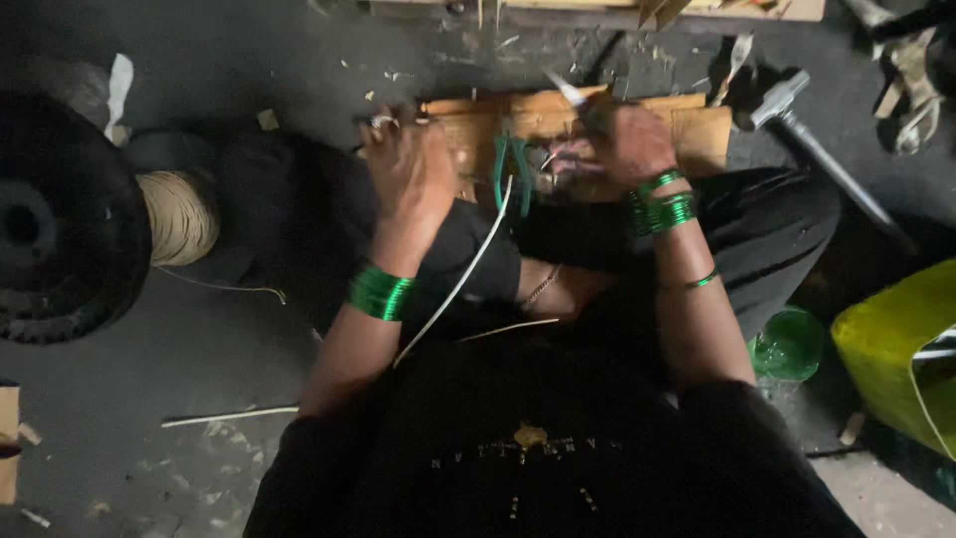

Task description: The person sits on the floor and assembles a wooden structure by inserting dowels into pre-drilled holes and securing them with string. They use pliers to cut and adjust the string and a hammer to tap dowels into place.

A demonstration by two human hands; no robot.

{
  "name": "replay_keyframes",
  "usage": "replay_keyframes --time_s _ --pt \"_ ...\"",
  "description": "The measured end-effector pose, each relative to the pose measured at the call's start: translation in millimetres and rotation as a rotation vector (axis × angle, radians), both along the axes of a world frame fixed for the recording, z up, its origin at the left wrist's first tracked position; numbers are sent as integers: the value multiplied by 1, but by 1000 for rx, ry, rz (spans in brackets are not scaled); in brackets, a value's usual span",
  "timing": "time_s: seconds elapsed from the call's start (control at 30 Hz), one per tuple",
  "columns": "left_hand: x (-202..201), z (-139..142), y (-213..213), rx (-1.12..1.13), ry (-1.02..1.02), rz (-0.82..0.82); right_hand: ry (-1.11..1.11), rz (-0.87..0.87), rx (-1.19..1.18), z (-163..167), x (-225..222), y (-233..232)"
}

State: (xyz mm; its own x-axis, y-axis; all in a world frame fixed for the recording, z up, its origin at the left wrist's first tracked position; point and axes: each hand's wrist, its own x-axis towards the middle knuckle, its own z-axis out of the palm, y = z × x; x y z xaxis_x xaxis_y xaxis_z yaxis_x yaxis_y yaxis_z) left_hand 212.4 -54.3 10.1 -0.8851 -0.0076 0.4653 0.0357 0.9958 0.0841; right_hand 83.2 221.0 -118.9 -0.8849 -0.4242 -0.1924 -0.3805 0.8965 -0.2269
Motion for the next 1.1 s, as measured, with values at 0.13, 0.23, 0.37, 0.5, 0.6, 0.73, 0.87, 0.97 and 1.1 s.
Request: replay_keyframes --time_s 0.13,0.23,0.37,0.5,0.6,0.73,0.87,0.97,1.1 --pt "16 -54 34 302 -736 -34 275 -7 -69 -46 2 47" --pt "22 -85 44 409 -725 -109 756 -68 62 -55 8 37" --pt "17 -94 10 1025 -704 -14 178 -19 155 -56 37 -42" --pt "-11 -86 -28 1351 -380 -165 517 61 87 -53 78 -116" --pt "-21 -83 -34 1645 -361 -190 318 -10 76 -53 78 -131" --pt "-20 -83 -35 1853 -348 -255 -233 -11 38 -50 53 -104" --pt "-20 -81 -42 1982 -320 -315 -280 39 -488 -35 46 -66" --pt "-19 -76 -45 2057 -305 -429 -557 -75 -810 -10 48 -61" --pt "-19 -71 -50 2095 -422 -449 -586 -85 -808 15 60 -78"
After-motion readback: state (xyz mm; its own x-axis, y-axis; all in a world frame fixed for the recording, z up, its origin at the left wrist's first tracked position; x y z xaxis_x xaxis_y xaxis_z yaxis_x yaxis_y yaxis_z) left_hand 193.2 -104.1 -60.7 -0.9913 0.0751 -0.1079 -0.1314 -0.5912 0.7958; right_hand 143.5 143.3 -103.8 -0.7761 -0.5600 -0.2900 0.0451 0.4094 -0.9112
